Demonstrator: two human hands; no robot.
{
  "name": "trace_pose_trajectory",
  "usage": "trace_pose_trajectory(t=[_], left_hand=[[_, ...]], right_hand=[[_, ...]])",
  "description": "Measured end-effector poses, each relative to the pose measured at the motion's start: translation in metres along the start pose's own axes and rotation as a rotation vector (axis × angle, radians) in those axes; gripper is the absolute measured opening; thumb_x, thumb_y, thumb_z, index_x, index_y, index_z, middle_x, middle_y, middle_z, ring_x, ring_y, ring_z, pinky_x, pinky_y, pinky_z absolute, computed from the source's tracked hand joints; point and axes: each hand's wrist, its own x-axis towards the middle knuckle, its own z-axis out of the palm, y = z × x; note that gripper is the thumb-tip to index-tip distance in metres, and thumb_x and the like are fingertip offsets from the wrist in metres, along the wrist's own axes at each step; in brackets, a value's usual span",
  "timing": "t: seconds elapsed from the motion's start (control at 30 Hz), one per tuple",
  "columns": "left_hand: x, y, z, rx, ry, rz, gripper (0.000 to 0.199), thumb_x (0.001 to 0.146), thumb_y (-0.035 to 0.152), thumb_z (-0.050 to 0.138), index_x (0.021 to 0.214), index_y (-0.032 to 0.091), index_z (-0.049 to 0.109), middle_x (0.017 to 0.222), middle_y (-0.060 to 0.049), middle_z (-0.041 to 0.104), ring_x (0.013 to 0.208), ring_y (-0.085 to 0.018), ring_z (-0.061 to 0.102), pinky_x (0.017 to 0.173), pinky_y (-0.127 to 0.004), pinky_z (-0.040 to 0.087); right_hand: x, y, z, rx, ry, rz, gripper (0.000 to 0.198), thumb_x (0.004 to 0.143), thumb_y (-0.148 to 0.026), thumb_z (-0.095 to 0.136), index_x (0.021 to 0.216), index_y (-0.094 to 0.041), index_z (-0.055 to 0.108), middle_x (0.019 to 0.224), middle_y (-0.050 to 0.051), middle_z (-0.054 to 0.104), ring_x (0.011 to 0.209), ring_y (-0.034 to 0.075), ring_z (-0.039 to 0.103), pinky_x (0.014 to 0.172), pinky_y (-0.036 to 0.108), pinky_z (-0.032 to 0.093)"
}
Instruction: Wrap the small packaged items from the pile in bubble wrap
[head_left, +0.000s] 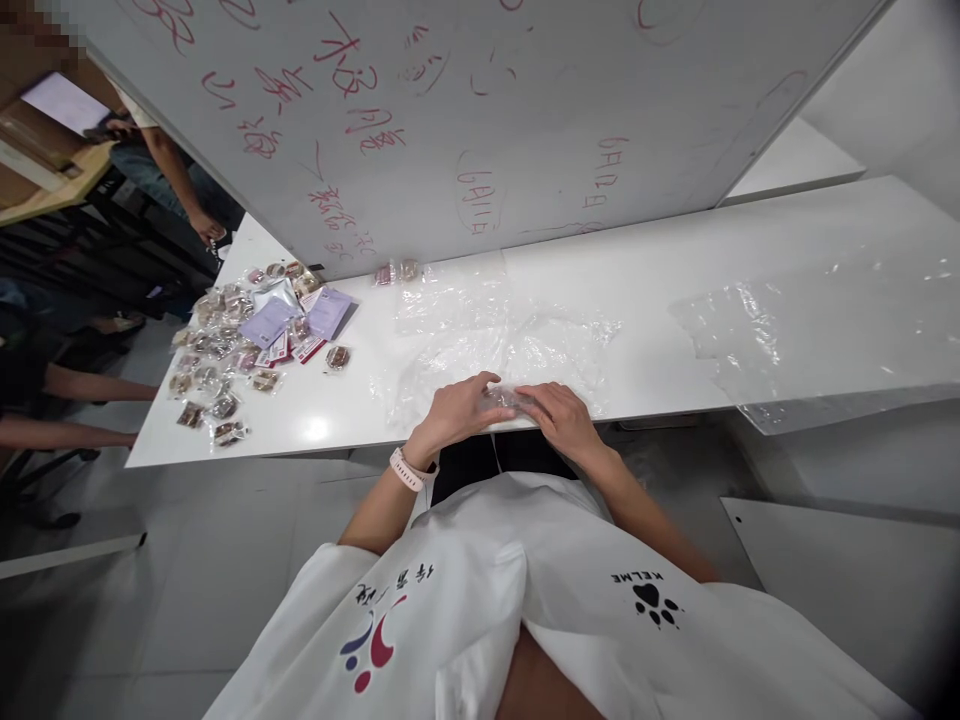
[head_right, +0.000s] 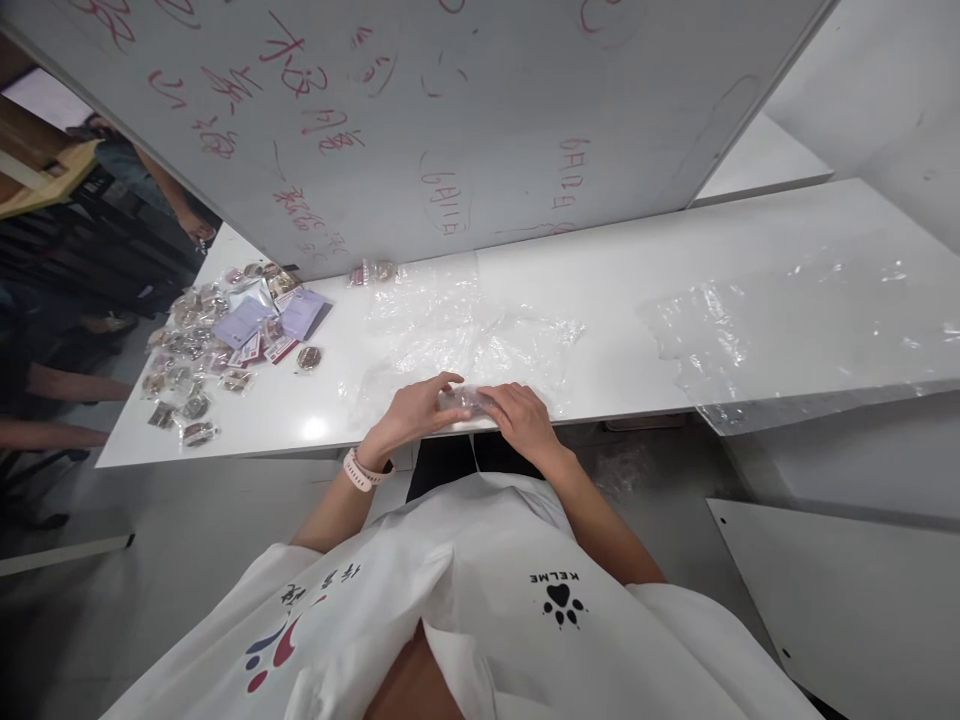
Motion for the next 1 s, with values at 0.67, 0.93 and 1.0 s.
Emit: trace_pose_trajectory(t=[0.67, 0.93, 1.0], left_hand=[[0.024, -0.007, 0.029, 0.114, 0.641, 0.35, 0.031, 0.099, 0.024, 0.046, 0.128, 0.021, 0.054, 0.13, -0.012, 0.061, 0.126, -0.024, 0.056, 0.1, -0.044, 0.051], [0.05, -0.02, 0.059, 0.121, 0.426, 0.21, 0.056, 0.098, 0.043, 0.051, 0.145, 0.016, 0.039, 0.144, -0.017, 0.053, 0.134, -0.03, 0.049, 0.109, -0.048, 0.041], [0.048, -0.022, 0.055, 0.082, 0.429, 0.185, 0.052, 0.098, 0.045, 0.049, 0.142, 0.018, 0.043, 0.138, -0.016, 0.058, 0.129, -0.029, 0.053, 0.105, -0.047, 0.044]], right_hand=[[0.08, 0.011, -0.004, -0.188, -0.241, 0.548, 0.046, 0.095, -0.048, 0.046, 0.062, -0.019, 0.058, 0.061, 0.003, 0.058, 0.058, 0.015, 0.047, 0.057, 0.028, 0.022], [0.017, 0.0, -0.011, -0.359, 0.366, 0.223, 0.027, 0.1, -0.028, 0.044, 0.103, -0.019, 0.069, 0.099, 0.009, 0.07, 0.093, 0.022, 0.055, 0.081, 0.034, 0.036], [-0.009, -0.005, -0.015, -0.474, 0.369, 0.234, 0.025, 0.1, -0.027, 0.047, 0.095, -0.019, 0.07, 0.089, 0.008, 0.069, 0.087, 0.022, 0.053, 0.078, 0.035, 0.034]])
